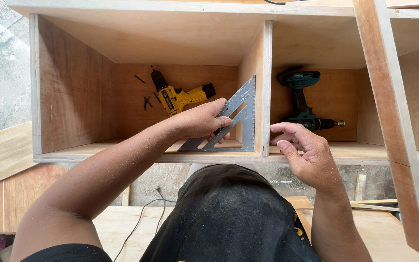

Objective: The person assembles a wooden cabinet by measuring and aligning a wooden divider with a speed square, then securing it with a cordless drill and screws. They repeatedly check alignment and fit before fastening the piece in place.

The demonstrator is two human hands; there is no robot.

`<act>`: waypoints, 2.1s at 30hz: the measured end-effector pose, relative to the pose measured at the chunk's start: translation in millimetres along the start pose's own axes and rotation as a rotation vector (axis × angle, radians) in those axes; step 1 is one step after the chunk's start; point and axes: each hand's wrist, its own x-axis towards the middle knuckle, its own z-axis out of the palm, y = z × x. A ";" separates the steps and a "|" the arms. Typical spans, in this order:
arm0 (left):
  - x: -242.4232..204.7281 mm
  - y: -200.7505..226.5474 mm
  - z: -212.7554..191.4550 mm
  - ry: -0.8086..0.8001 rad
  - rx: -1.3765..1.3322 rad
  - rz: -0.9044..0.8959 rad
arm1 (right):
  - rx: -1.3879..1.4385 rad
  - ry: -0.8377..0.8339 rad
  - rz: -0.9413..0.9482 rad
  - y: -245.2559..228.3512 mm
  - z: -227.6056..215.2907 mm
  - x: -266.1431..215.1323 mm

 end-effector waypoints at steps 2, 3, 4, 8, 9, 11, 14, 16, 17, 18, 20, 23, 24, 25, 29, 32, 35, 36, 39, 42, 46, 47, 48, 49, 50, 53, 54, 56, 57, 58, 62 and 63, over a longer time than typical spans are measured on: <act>1.1 -2.1 -0.4 0.001 -0.001 0.003 | 0.002 0.004 0.003 -2.0 0.0 0.2; 1.0 -2.3 -0.8 0.010 0.006 0.005 | 0.004 -0.004 0.006 -4.6 -0.5 0.8; 1.0 -2.5 -1.2 0.019 0.012 0.007 | 0.006 -0.011 0.009 -7.1 -1.0 1.5; 2.9 -13.0 -6.7 0.029 0.000 -0.015 | 0.019 -0.003 0.019 -2.7 -2.1 1.1; 3.9 -11.7 -5.8 0.018 0.009 -0.014 | 0.014 -0.009 0.012 -1.2 -2.5 1.1; 4.1 -8.4 -4.1 0.006 0.020 -0.013 | 0.010 -0.013 0.006 0.0 -2.2 0.8; 4.5 -4.3 -3.3 -0.017 0.006 -0.014 | 0.009 -0.012 -0.004 -0.9 -2.5 0.6; 5.6 -8.2 -5.3 -0.003 -0.017 -0.071 | 0.008 -0.019 -0.014 -1.5 -2.5 0.2; 7.6 -7.2 -3.2 -0.006 -0.016 -0.072 | 0.008 -0.016 -0.012 -0.5 -3.0 -0.1; 9.2 -6.3 -1.3 -0.003 -0.004 -0.057 | 0.009 -0.017 -0.017 0.2 -3.3 -0.5; 9.8 -6.9 1.0 0.006 0.009 -0.045 | 0.015 -0.022 -0.026 -0.5 -3.5 0.1; 8.7 -8.4 1.0 0.003 0.014 -0.047 | 0.000 -0.030 0.001 -2.7 -3.5 1.7; 8.4 -8.2 0.7 0.009 0.017 -0.050 | 0.008 -0.031 0.005 -1.3 -3.4 2.1; 9.1 -7.7 1.0 0.012 0.021 -0.051 | 0.015 -0.030 0.009 0.2 -4.0 1.9; 4.8 0.1 1.2 0.015 0.036 -0.080 | 0.029 -0.026 0.021 -0.3 -6.0 3.3; 7.2 -3.8 1.1 0.014 0.039 -0.077 | 0.052 -0.030 0.055 3.0 -6.3 3.6; 7.0 -5.0 1.1 0.016 0.037 -0.071 | 0.033 -0.030 0.056 2.6 -5.9 4.9; 6.6 -4.0 1.0 0.016 0.033 -0.074 | 0.023 -0.031 0.063 2.3 -5.7 5.1; 5.8 -4.8 1.1 0.014 0.024 -0.073 | 0.010 -0.036 0.079 1.2 -5.5 6.0; 7.4 -8.1 0.9 0.010 0.017 -0.060 | -0.001 -0.046 0.095 2.0 -5.6 6.1; 9.2 -12.3 0.7 0.008 0.007 -0.044 | -0.013 -0.060 0.118 0.2 -5.9 6.5; 9.2 -13.0 0.4 0.011 0.006 -0.044 | -0.013 -0.062 0.116 0.8 -5.9 6.8; 9.4 -13.6 0.4 0.010 0.009 -0.039 | -0.008 -0.063 0.118 1.4 -6.3 7.1; 10.1 -13.9 0.5 0.007 0.013 -0.032 | -0.004 -0.063 0.119 2.1 -6.8 7.0; 9.7 -14.4 -0.1 0.008 0.013 -0.031 | -0.004 -0.063 0.118 2.4 -7.2 7.4; 7.1 -13.7 -1.9 0.007 0.011 -0.022 | 0.015 -0.060 0.131 1.7 -8.5 7.0; 4.9 -12.2 -2.8 0.011 0.010 -0.036 | 0.031 -0.059 0.137 0.5 -9.1 6.9; 2.6 -6.6 -3.1 0.015 0.014 -0.050 | 0.048 -0.053 0.142 -0.5 -9.8 7.4; 2.2 -3.3 -1.6 0.014 0.016 -0.045 | 0.049 -0.055 0.136 -0.3 -9.7 7.4; 1.6 -0.2 -0.1 0.014 0.018 -0.040 | 0.050 -0.058 0.130 -0.2 -9.5 7.2; 9.4 -12.1 -1.8 -0.006 0.015 -0.027 | 0.039 -0.056 0.114 2.1 -9.8 6.7; 8.0 -9.5 -2.0 -0.001 0.000 -0.043 | 0.047 -0.055 0.111 1.1 -9.8 6.4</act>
